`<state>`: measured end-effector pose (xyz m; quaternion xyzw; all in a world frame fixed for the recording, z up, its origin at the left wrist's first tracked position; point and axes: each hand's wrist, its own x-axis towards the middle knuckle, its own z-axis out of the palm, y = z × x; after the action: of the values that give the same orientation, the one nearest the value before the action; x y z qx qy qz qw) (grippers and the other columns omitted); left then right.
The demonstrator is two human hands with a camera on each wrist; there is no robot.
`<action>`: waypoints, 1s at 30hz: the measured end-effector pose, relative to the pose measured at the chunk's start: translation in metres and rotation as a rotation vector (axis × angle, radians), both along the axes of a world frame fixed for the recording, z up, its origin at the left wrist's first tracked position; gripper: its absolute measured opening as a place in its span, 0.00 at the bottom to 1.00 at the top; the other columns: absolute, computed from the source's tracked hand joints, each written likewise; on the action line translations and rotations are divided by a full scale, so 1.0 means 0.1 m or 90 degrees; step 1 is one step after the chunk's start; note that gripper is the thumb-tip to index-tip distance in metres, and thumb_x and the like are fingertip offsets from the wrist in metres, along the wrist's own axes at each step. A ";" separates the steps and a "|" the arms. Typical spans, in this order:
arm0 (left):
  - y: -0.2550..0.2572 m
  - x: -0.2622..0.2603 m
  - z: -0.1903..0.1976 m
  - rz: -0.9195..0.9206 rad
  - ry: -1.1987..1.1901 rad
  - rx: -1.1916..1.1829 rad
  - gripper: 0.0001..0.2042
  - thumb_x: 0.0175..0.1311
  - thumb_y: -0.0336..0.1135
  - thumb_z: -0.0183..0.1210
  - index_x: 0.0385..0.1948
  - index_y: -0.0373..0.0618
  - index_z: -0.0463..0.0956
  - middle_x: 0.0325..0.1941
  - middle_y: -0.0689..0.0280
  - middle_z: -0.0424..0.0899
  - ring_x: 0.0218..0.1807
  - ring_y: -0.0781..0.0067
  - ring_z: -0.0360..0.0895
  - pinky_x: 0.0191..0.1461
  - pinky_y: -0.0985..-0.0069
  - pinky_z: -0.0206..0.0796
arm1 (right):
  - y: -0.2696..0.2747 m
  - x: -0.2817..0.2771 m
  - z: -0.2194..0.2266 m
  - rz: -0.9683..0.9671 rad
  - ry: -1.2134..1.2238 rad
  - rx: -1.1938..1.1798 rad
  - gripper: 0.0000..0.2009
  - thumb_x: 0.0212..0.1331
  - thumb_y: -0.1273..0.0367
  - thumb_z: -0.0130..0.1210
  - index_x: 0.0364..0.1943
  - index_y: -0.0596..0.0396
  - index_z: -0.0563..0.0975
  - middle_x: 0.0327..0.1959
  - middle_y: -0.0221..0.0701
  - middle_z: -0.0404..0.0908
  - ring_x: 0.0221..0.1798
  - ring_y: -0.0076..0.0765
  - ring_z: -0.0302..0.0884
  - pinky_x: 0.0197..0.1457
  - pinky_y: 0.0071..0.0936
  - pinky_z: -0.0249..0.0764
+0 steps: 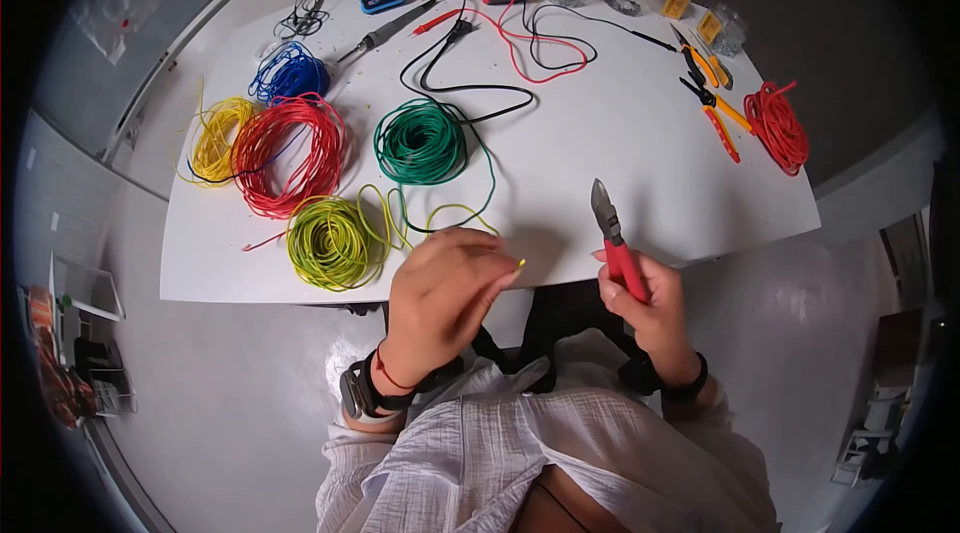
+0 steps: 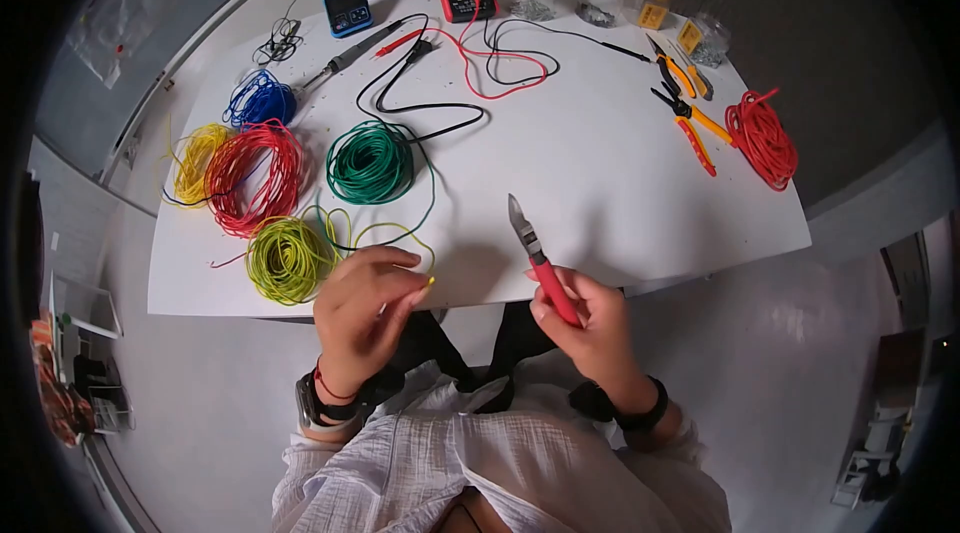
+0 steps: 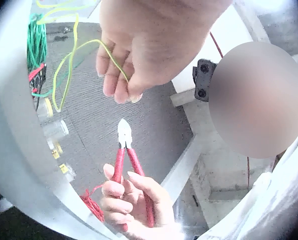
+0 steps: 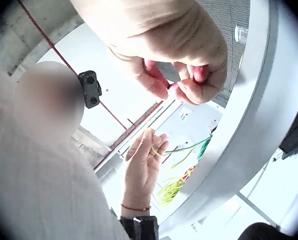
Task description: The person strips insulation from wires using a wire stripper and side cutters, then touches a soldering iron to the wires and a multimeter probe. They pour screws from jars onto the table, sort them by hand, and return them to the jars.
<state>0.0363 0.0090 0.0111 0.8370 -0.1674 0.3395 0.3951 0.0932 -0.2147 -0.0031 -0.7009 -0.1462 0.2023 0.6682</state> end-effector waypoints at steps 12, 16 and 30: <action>0.37 -0.06 0.08 0.247 0.011 -0.115 0.10 0.54 0.27 0.57 0.37 0.35 0.75 0.36 0.59 0.80 0.37 0.68 0.76 0.43 0.78 0.65 | 0.12 0.11 0.18 0.029 -0.196 -0.145 0.15 0.46 0.76 0.57 0.41 0.64 0.72 0.25 0.29 0.72 0.27 0.17 0.67 0.32 0.16 0.65; 0.30 0.04 0.08 0.153 0.140 -0.295 0.09 0.55 0.31 0.59 0.35 0.36 0.78 0.27 0.63 0.82 0.29 0.78 0.77 0.35 0.84 0.65 | 0.33 0.17 0.20 0.065 -0.306 -0.115 0.18 0.43 0.72 0.60 0.41 0.61 0.73 0.24 0.35 0.74 0.24 0.23 0.69 0.31 0.20 0.68; 0.17 -0.05 0.06 -0.006 0.222 -0.429 0.08 0.58 0.30 0.55 0.35 0.36 0.77 0.25 0.65 0.79 0.27 0.79 0.75 0.33 0.84 0.64 | 0.38 0.17 0.25 0.220 -0.096 -0.044 0.19 0.45 0.72 0.60 0.43 0.64 0.72 0.24 0.30 0.74 0.27 0.17 0.68 0.34 0.17 0.67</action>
<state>0.0311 0.0264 0.0175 0.7046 0.0194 0.2258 0.6724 0.1100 -0.1763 0.0220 -0.7012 -0.3072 0.2656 0.5860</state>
